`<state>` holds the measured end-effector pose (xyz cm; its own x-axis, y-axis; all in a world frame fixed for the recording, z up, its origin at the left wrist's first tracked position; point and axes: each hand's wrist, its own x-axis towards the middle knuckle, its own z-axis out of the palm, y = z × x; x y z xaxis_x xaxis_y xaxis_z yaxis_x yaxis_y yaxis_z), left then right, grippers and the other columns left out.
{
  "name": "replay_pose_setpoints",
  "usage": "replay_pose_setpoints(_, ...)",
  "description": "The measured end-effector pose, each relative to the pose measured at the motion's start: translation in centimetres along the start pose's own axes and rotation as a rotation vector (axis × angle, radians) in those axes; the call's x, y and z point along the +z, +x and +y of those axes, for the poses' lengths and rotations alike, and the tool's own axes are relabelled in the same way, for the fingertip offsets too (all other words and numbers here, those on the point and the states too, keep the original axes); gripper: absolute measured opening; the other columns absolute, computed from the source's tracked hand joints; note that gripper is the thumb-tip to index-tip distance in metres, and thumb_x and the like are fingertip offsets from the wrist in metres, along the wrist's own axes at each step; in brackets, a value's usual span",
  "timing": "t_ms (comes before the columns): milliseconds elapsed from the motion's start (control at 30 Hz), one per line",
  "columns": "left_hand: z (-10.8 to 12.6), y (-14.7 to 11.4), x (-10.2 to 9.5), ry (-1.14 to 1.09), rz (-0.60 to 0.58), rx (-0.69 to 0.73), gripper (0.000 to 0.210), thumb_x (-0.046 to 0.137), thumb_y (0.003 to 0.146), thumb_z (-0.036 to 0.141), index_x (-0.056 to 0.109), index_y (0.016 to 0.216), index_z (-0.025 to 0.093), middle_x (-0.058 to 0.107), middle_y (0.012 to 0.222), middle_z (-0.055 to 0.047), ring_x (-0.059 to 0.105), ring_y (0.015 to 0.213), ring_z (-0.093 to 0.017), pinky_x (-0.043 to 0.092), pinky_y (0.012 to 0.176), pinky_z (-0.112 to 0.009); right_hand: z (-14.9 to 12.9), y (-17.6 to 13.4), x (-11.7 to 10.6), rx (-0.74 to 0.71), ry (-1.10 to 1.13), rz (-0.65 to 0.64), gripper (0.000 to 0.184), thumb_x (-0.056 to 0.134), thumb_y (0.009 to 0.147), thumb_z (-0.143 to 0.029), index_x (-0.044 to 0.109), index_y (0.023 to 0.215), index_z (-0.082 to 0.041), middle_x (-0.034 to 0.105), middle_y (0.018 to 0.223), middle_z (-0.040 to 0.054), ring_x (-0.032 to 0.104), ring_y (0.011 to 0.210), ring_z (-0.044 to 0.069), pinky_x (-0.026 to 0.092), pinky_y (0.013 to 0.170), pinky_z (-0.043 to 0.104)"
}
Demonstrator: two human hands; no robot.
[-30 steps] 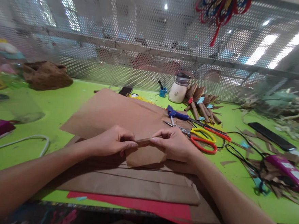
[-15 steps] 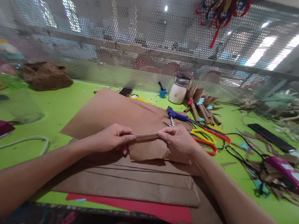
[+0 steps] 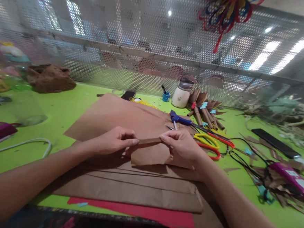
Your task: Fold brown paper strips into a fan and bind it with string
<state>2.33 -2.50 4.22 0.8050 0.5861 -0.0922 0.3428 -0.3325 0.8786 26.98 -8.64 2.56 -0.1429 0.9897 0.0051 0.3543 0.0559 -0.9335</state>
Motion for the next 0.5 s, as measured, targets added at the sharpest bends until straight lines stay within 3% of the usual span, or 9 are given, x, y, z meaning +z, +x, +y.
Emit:
replay_pose_setpoints(167, 0.1, -0.2, 0.2, -0.151, 0.022, -0.032, 0.034, 0.056, 0.082, 0.047, 0.059, 0.079, 0.013, 0.052, 0.058, 0.004, 0.047, 0.052, -0.008, 0.037, 0.052, -0.021, -0.2, 0.0, 0.3, -0.035, 0.074, 0.057, 0.038, 0.063, 0.078, -0.050, 0.072, 0.079, -0.014, 0.046, 0.051, -0.0021, 0.037, 0.047, 0.008, 0.030, 0.042, 0.021)
replay_pose_setpoints(300, 0.0, -0.4, 0.1, -0.451, -0.029, -0.117, 0.033, 0.065, 0.076, 0.046, 0.058, 0.084, 0.015, 0.051, 0.064, 0.005, 0.048, 0.051, -0.006, 0.038, 0.051, -0.019, 0.0, 0.1, -0.2, -0.091, 0.262, 0.096, 0.038, 0.056, 0.083, -0.051, 0.072, 0.098, -0.019, 0.059, 0.065, 0.0025, 0.051, 0.055, 0.012, 0.041, 0.049, 0.023)
replay_pose_setpoints(400, -0.1, -0.6, 0.1, -0.542, -0.147, -0.121, 0.029, 0.068, 0.075, 0.041, 0.060, 0.080, 0.014, 0.051, 0.061, 0.004, 0.047, 0.050, -0.006, 0.035, 0.049, -0.018, -0.9, -0.7, 0.4, -0.128, 0.263, -0.098, 0.045, 0.068, 0.077, -0.038, 0.060, 0.121, -0.029, 0.067, 0.094, 0.0039, 0.063, 0.078, 0.017, 0.050, 0.064, 0.026)
replay_pose_setpoints(500, 0.0, -0.9, 0.5, -0.646, -0.254, -0.153, 0.026, 0.067, 0.076, 0.039, 0.060, 0.076, 0.013, 0.050, 0.058, 0.003, 0.046, 0.050, -0.007, 0.035, 0.050, -0.019, -2.4, -2.0, 1.5, -0.198, 0.134, -0.284, 0.048, 0.069, 0.076, -0.034, 0.060, 0.122, -0.027, 0.067, 0.108, 0.0064, 0.063, 0.094, 0.021, 0.052, 0.076, 0.029)
